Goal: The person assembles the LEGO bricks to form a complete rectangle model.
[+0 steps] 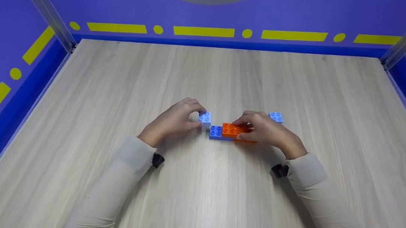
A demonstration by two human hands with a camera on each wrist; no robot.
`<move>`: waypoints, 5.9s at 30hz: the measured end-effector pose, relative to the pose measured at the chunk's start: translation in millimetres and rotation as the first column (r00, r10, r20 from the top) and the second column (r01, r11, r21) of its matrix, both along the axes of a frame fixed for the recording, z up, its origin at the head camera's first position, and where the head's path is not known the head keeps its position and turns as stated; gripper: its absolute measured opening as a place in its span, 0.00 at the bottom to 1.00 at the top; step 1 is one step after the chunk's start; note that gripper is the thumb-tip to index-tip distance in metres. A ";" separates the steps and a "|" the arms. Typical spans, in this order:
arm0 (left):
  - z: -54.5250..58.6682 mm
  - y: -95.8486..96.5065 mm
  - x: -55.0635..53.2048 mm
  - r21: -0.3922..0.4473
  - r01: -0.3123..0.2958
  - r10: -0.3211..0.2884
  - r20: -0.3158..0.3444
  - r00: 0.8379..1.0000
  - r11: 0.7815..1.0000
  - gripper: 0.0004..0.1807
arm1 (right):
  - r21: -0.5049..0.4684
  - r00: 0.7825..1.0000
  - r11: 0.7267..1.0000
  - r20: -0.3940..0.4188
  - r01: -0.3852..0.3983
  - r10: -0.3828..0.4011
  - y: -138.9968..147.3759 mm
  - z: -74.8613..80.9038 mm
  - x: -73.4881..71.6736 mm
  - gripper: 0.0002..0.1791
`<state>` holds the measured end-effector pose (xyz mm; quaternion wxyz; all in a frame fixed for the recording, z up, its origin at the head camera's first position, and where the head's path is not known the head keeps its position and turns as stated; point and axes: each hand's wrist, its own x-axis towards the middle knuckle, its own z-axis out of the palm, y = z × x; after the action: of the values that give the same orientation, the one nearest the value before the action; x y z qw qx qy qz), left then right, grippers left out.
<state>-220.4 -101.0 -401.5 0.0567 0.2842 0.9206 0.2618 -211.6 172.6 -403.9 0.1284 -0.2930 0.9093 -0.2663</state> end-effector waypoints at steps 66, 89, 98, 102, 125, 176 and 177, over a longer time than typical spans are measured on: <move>-9.1 24.9 10.5 -0.024 0.073 -0.071 0.060 0.996 0.997 0.17 | -0.061 0.999 0.998 -0.043 -0.027 0.024 2.8 -4.1 -0.4 0.19; -8.4 28.6 10.7 -0.053 0.075 -0.072 0.052 0.996 0.996 0.18 | -0.040 1.000 0.999 -0.025 -0.014 0.013 0.9 -5.2 -1.2 0.19; -6.1 28.5 11.4 -0.060 0.095 -0.094 0.030 0.995 0.994 0.17 | -0.051 0.998 0.998 -0.052 -0.024 0.021 1.9 -6.0 -0.6 0.18; -6.6 28.5 10.7 -0.062 0.097 -0.096 0.022 0.995 0.993 0.17 | -0.049 0.999 0.999 -0.045 -0.021 0.019 1.3 -5.7 -0.6 0.18; -10.5 28.7 9.8 -0.019 0.094 -0.094 0.039 0.995 0.995 0.18 | -0.030 0.999 0.999 -0.043 -0.034 0.032 1.5 -2.8 -0.8 0.19; -14.7 31.6 9.5 0.060 -0.035 0.021 0.214 0.977 0.998 0.18 | 0.006 0.997 0.999 -0.068 0.035 -0.034 48.8 6.7 -11.9 0.22; -14.7 31.7 9.6 0.059 -0.035 0.021 0.214 0.977 0.998 0.18 | 0.007 0.996 0.999 -0.077 0.038 -0.037 51.5 6.3 -12.8 0.22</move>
<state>-210.8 -69.3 -416.2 0.1422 0.2432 0.9045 0.3202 -224.4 224.1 -397.6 0.0897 -0.2855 0.9199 -0.2534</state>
